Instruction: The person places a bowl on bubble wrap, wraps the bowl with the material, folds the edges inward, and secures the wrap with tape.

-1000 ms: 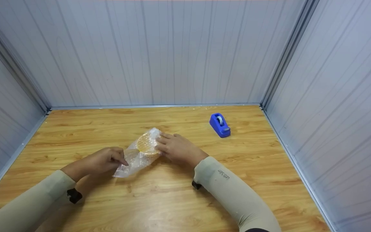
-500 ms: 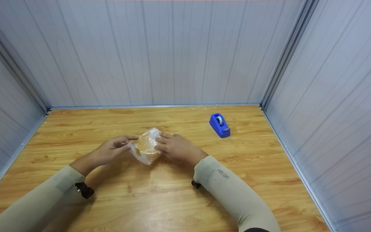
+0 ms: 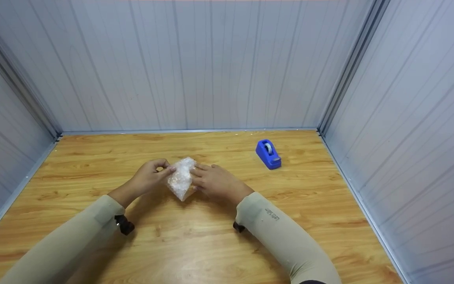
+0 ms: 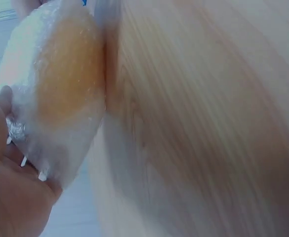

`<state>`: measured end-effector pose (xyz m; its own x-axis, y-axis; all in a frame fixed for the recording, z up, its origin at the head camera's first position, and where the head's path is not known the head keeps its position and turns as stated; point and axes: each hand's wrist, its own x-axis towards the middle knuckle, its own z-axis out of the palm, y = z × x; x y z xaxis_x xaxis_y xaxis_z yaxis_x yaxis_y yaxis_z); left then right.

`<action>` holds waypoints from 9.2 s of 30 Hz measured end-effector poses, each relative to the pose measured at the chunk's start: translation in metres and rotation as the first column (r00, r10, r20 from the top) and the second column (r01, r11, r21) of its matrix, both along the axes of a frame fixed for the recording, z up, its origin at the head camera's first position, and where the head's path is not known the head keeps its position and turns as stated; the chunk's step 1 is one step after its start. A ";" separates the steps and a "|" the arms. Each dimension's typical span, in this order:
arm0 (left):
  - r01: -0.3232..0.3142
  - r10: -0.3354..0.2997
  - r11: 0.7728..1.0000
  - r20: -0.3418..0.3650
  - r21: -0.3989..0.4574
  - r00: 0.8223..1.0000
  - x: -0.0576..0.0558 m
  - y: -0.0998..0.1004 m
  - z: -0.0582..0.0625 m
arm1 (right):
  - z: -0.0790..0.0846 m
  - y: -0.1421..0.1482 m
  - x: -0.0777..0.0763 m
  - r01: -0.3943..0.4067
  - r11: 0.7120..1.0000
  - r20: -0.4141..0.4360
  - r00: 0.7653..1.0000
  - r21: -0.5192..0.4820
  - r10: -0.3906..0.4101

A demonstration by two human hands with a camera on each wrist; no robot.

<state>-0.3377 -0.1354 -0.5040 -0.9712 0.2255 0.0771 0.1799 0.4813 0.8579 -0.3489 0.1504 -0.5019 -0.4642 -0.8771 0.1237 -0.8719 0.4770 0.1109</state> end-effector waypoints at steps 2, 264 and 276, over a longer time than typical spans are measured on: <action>-0.005 0.005 1.000 -0.009 -0.026 1.000 -0.003 0.004 -0.002 | -0.001 -0.001 0.000 -0.011 1.000 0.013 1.000 -0.018 0.012; -0.155 0.140 0.985 -0.166 -0.077 0.976 -0.012 0.023 -0.009 | 0.021 -0.033 -0.024 0.673 0.731 0.683 0.587 -0.115 -0.434; -0.167 0.156 0.984 -0.173 -0.054 0.973 -0.011 0.013 -0.004 | 0.032 -0.029 -0.021 0.679 0.722 0.696 0.580 -0.128 -0.422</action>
<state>-0.3491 -0.1226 -0.5083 -0.9697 0.0771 0.2316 0.2333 0.5719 0.7865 -0.3696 0.1211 -0.4702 -0.9209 -0.3699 -0.1233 -0.2317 0.7734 -0.5901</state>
